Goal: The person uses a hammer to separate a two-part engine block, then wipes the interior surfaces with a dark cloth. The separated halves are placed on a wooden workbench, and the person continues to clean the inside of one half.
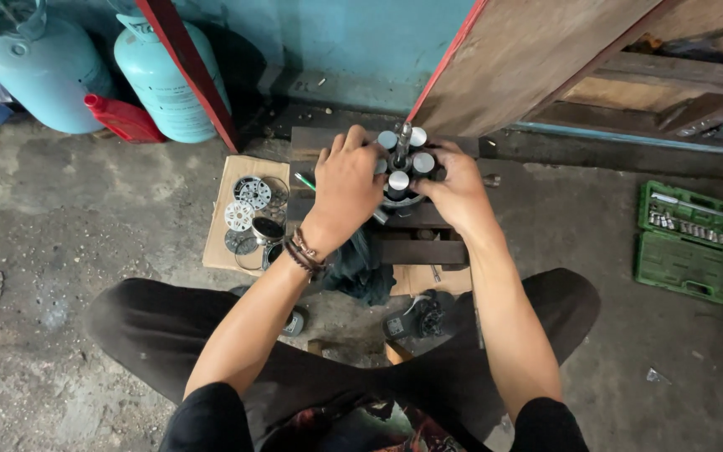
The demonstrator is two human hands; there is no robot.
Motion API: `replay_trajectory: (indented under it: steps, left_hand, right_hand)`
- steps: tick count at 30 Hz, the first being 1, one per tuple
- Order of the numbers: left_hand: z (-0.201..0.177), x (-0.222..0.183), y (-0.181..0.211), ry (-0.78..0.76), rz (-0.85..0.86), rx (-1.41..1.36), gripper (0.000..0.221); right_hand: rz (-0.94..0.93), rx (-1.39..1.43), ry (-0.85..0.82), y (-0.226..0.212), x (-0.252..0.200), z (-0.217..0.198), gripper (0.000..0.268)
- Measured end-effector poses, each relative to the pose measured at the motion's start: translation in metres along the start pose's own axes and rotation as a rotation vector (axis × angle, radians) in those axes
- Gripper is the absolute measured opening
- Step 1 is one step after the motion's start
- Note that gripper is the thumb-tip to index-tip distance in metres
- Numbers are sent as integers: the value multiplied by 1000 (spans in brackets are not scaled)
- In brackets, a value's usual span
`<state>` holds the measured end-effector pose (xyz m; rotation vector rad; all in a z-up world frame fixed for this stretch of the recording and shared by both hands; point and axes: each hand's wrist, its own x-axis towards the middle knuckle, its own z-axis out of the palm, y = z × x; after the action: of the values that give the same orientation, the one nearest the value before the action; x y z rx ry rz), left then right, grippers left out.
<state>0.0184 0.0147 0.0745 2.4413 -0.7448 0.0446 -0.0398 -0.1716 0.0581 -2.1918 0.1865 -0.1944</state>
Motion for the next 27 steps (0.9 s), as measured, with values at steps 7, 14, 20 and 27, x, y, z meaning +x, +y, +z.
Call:
replay_trajectory:
  steps: [7, 14, 20, 27]
  left_hand:
    - [1, 0, -6, -69, -39, -91, 27]
    - [25, 20, -9, -63, 19, 309, 23]
    - [15, 25, 4, -97, 102, 398, 9]
    - [18, 40, -3, -192, 148, 409, 14]
  right_hand:
    - [6, 12, -5, -8, -1, -2, 43]
    - [62, -5, -81, 7, 8, -4, 45]
    - [85, 83, -78, 4, 9, -4, 43]
    - [89, 48, -130, 26, 20, 2, 42]
